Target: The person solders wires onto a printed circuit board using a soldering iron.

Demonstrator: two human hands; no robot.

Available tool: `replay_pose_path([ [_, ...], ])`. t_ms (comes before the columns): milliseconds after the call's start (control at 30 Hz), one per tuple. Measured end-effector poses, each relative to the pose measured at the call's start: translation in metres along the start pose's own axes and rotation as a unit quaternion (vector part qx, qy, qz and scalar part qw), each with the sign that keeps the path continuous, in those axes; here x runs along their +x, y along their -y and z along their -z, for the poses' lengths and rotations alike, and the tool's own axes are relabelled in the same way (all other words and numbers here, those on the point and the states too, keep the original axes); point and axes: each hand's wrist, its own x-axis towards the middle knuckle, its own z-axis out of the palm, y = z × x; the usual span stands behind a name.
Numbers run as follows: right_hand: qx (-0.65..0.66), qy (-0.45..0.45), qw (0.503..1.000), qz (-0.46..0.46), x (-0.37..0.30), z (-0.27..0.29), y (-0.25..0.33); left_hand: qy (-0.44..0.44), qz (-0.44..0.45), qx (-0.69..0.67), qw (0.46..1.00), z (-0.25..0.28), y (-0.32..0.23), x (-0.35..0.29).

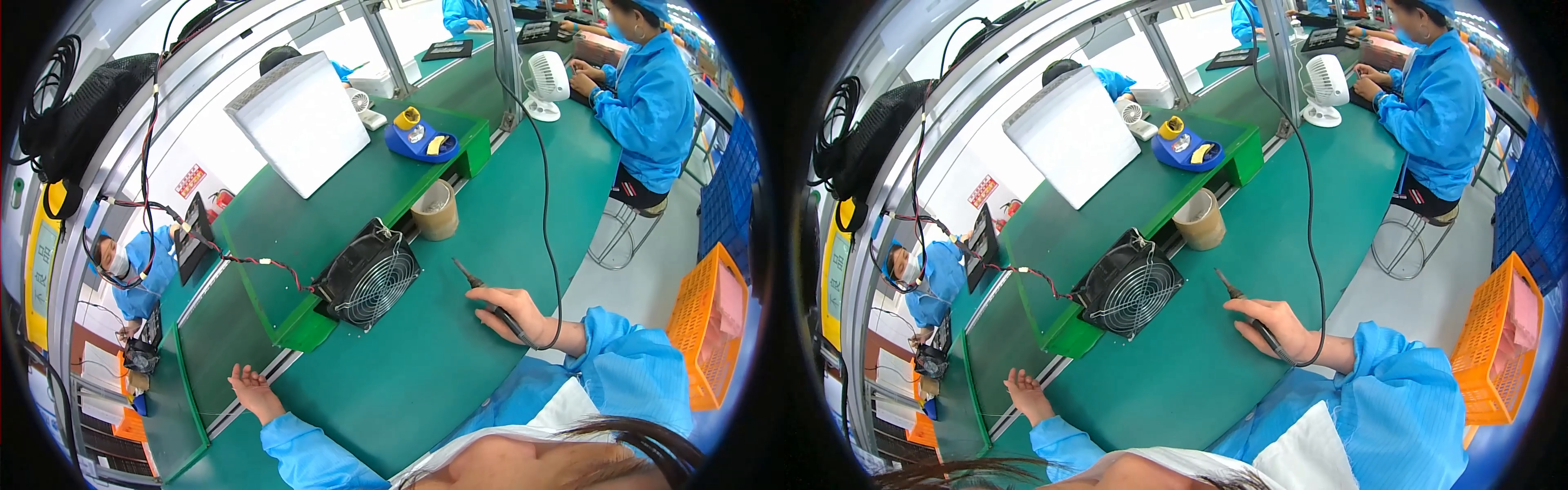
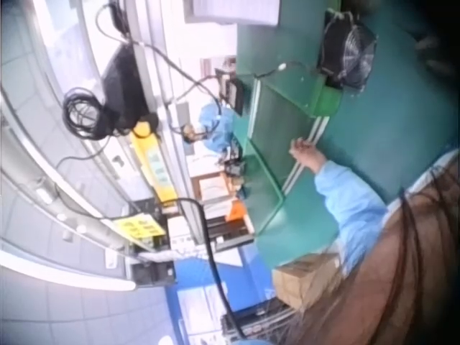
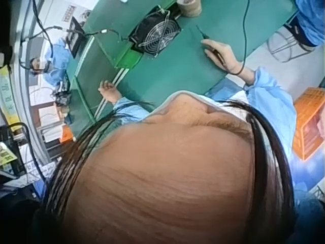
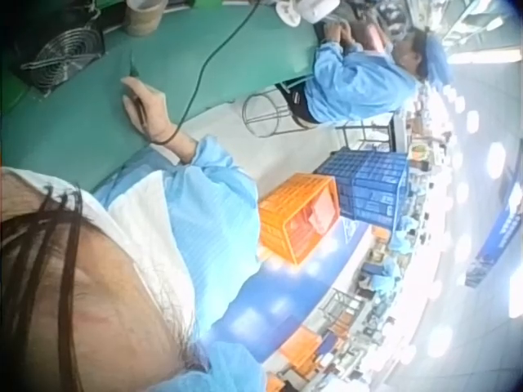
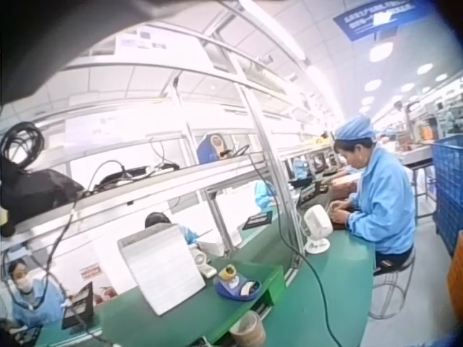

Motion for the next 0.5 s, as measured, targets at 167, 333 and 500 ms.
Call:
replay_pose_path([
  [167,-0.004,0.006,1.000,-0.004,-0.001,0.001,0.002,-0.036,0.027,-0.004,0.999,0.015,-0.018,0.005],
  [333,-0.002,0.013,1.000,-0.015,-0.003,0.003,0.004,-0.119,0.027,-0.021,0.992,0.054,-0.050,0.019],
  [500,0.005,0.018,0.999,-0.026,-0.004,-0.002,-0.002,-0.285,-0.043,0.017,0.957,0.098,-0.079,0.006],
])
